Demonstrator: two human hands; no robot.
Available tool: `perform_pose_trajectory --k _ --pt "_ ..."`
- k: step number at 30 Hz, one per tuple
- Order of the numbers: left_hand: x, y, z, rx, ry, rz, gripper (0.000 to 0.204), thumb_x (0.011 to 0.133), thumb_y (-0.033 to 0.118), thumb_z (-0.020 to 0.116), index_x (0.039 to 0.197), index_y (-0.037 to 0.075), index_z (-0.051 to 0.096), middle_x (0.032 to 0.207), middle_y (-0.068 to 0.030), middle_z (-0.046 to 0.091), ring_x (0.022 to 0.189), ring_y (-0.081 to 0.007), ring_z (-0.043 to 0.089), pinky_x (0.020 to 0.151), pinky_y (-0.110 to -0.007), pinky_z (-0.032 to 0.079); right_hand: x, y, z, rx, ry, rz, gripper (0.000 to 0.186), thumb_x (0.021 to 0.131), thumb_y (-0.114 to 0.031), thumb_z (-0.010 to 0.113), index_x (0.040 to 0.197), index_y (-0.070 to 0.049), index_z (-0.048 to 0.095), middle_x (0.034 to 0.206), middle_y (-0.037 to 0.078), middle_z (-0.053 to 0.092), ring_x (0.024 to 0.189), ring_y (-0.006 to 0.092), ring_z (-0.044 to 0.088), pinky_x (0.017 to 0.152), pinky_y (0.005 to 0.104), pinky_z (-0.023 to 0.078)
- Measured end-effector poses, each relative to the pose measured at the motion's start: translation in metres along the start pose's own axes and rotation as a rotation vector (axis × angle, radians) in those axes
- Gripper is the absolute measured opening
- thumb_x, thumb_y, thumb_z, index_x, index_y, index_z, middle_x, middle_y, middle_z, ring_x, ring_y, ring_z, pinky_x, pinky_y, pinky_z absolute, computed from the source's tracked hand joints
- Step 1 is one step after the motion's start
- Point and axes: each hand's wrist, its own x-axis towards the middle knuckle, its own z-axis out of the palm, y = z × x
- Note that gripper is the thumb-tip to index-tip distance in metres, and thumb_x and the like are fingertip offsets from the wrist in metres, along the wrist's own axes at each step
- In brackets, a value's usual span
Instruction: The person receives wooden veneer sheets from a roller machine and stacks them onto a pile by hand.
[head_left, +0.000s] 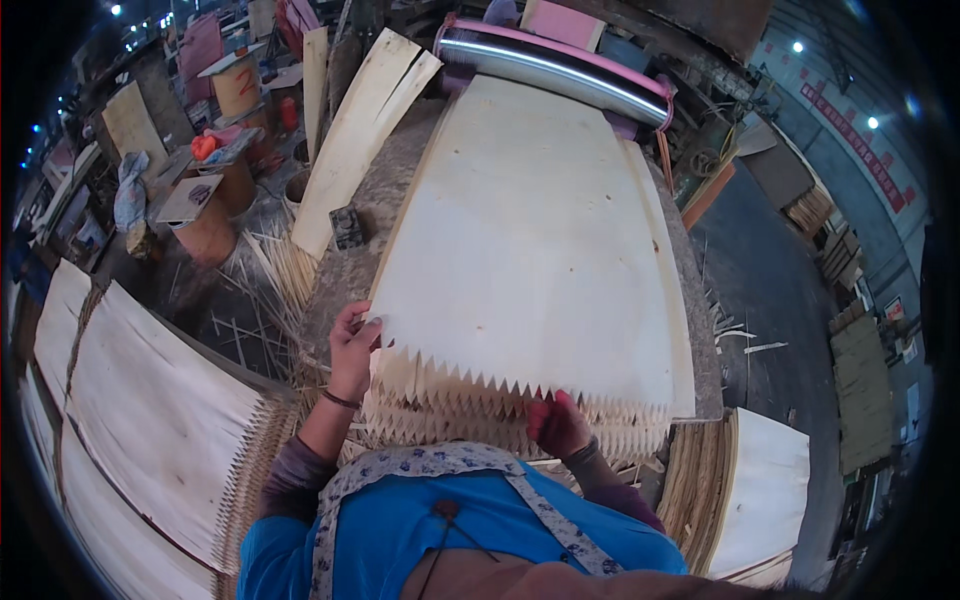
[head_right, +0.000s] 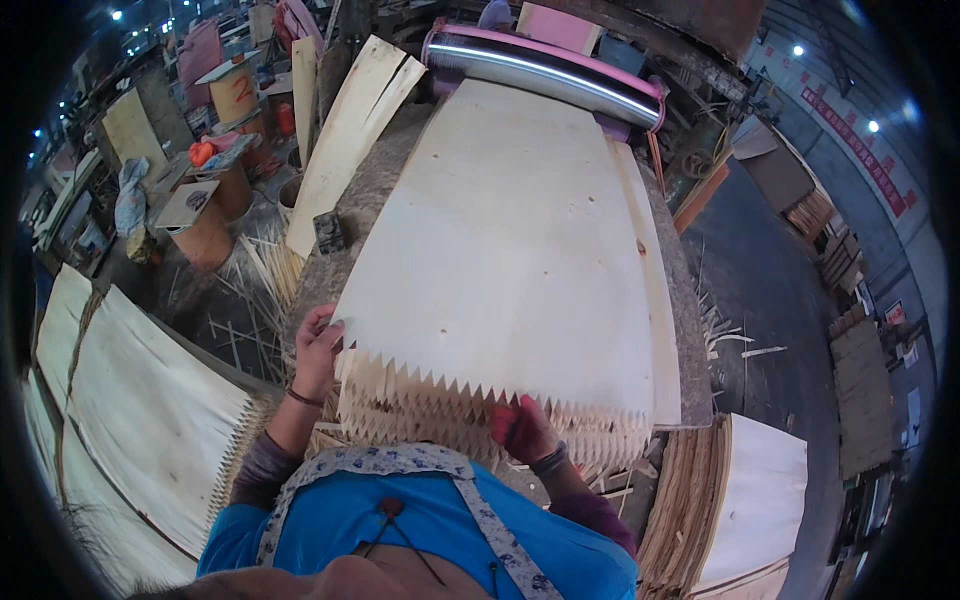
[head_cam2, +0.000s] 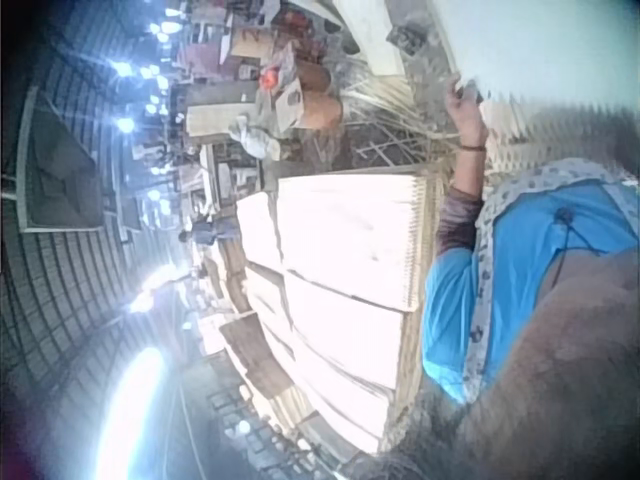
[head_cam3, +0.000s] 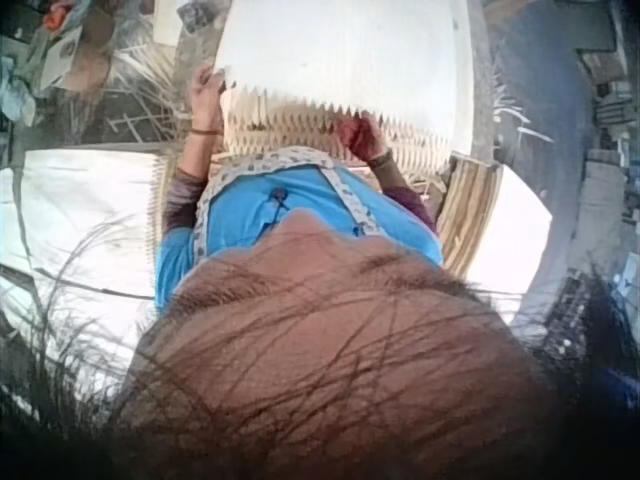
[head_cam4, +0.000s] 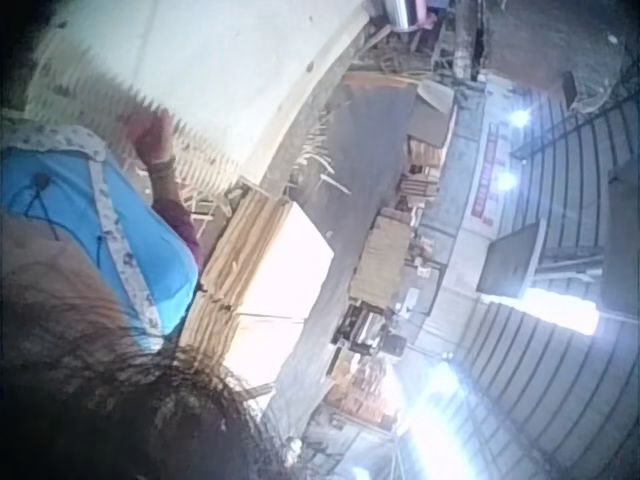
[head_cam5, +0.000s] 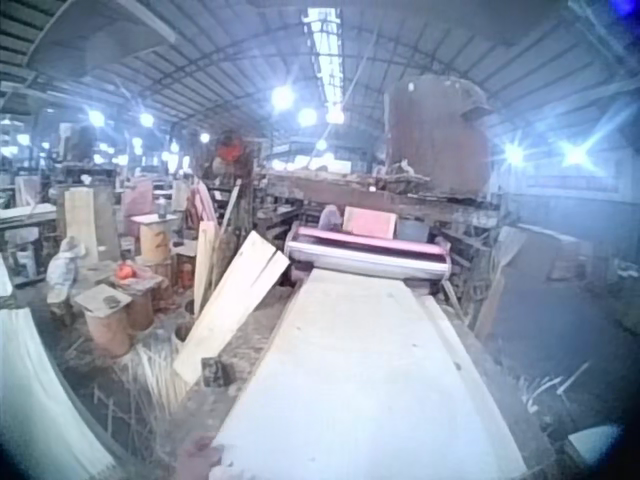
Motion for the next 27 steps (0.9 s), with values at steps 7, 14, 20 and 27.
perform_pose_trajectory --k 7,14,20,27 --pt "0.006 -0.036 -0.044 0.067 0.140 -0.176 0.026 0.080 0.003 0.047 0.106 0.007 0.048 0.090 -0.0111 0.060 0.073 -0.0193 0.061 0.062 -0.028 0.049 0.046 -0.038 0.005 -0.157 0.054 -0.059 0.020 0.086 -0.027 0.049 0.085 -0.009 0.054 0.077 0.003 0.053 0.067 0.0167 0.049 0.060 0.0303 0.039" --pt "-0.007 -0.053 -0.053 0.152 0.176 -0.248 0.026 0.082 0.005 0.047 0.108 0.006 0.048 0.088 -0.0126 0.062 0.069 -0.0161 0.061 0.062 -0.025 0.045 0.110 -0.098 -0.001 -0.231 0.197 -0.129 0.020 0.083 -0.027 0.053 0.091 -0.009 0.056 0.089 0.009 0.061 0.074 0.0204 0.056 0.062 0.0341 0.045" --pt "-0.017 -0.063 -0.056 0.204 0.224 -0.275 0.024 0.082 0.005 0.048 0.106 0.004 0.050 0.084 -0.0112 0.062 0.069 -0.0147 0.060 0.060 -0.024 0.045 0.177 -0.153 -0.014 -0.208 0.209 -0.235 0.017 0.081 -0.026 0.055 0.090 -0.012 0.058 0.094 0.011 0.061 0.079 0.0232 0.058 0.069 0.0359 0.047" --pt "-0.021 -0.089 -0.063 0.428 0.198 -0.129 0.026 0.081 0.008 0.052 0.106 0.001 0.053 0.081 -0.0058 0.060 0.066 -0.0104 0.055 0.061 -0.022 0.044 0.262 -0.212 0.004 -0.102 0.317 -0.299 0.020 0.081 -0.025 0.053 0.097 -0.013 0.052 0.101 0.012 0.058 0.091 0.0263 0.056 0.077 0.0399 0.045"
